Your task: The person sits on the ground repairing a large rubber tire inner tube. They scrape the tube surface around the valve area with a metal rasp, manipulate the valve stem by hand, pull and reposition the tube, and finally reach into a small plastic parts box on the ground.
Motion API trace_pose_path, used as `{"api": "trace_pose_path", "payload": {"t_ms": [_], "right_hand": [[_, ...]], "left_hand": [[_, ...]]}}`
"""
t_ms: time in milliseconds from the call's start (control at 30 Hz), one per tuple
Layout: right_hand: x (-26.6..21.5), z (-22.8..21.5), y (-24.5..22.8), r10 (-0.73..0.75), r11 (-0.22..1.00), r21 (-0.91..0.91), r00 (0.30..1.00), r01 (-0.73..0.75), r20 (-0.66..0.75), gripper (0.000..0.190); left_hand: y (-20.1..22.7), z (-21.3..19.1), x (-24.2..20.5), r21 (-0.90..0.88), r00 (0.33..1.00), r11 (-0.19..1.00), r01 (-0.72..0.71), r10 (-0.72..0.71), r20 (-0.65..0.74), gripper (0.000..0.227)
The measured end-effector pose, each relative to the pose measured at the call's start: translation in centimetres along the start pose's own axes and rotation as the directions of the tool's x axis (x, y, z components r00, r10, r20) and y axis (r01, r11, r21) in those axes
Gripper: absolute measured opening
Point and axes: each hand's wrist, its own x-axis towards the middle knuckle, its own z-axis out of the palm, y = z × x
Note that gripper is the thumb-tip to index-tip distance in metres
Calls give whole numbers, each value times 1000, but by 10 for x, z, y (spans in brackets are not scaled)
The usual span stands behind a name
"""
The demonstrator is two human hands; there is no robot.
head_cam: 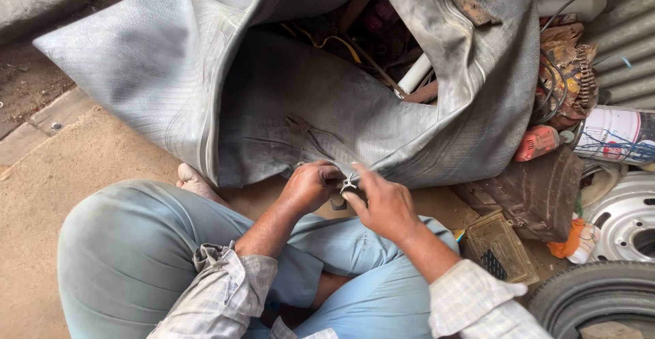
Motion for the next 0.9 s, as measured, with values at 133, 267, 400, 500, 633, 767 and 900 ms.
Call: {"api": "trace_pose_path", "payload": {"t_ms": [133,267,400,500,633,767,900], "right_hand": [[-1,12,22,-387,888,-232,918,397,89,37],[5,23,29,-503,774,-370,854,513,133,37],[4,28,32,-576,711,-400,805,579,141,33],[5,37,25,-550,725,-383,816,572,177,32],[1,45,21,-512,785,-343,852,516,110,30],[4,42,16,-279,926,-237,956,294,92,15],[-1,52,17,-294,908,-281,950,312,106,17]], "left_hand": [[7,0,3,33,999,999,31,-32,36,16],[2,-7,2,65,995,994,85,-88,45,18],[-13,-3,10,404,1000,915,8,-13,11,15],[-50,12,17,650,999,759,29,-5,-39,17],[-69,20,28,818,991,572,68,-135,12,28],[-92,43,39,825,989,558,91,-149,-8,28],[-105,57,38,814,990,563,143,-77,-121,22]]}}
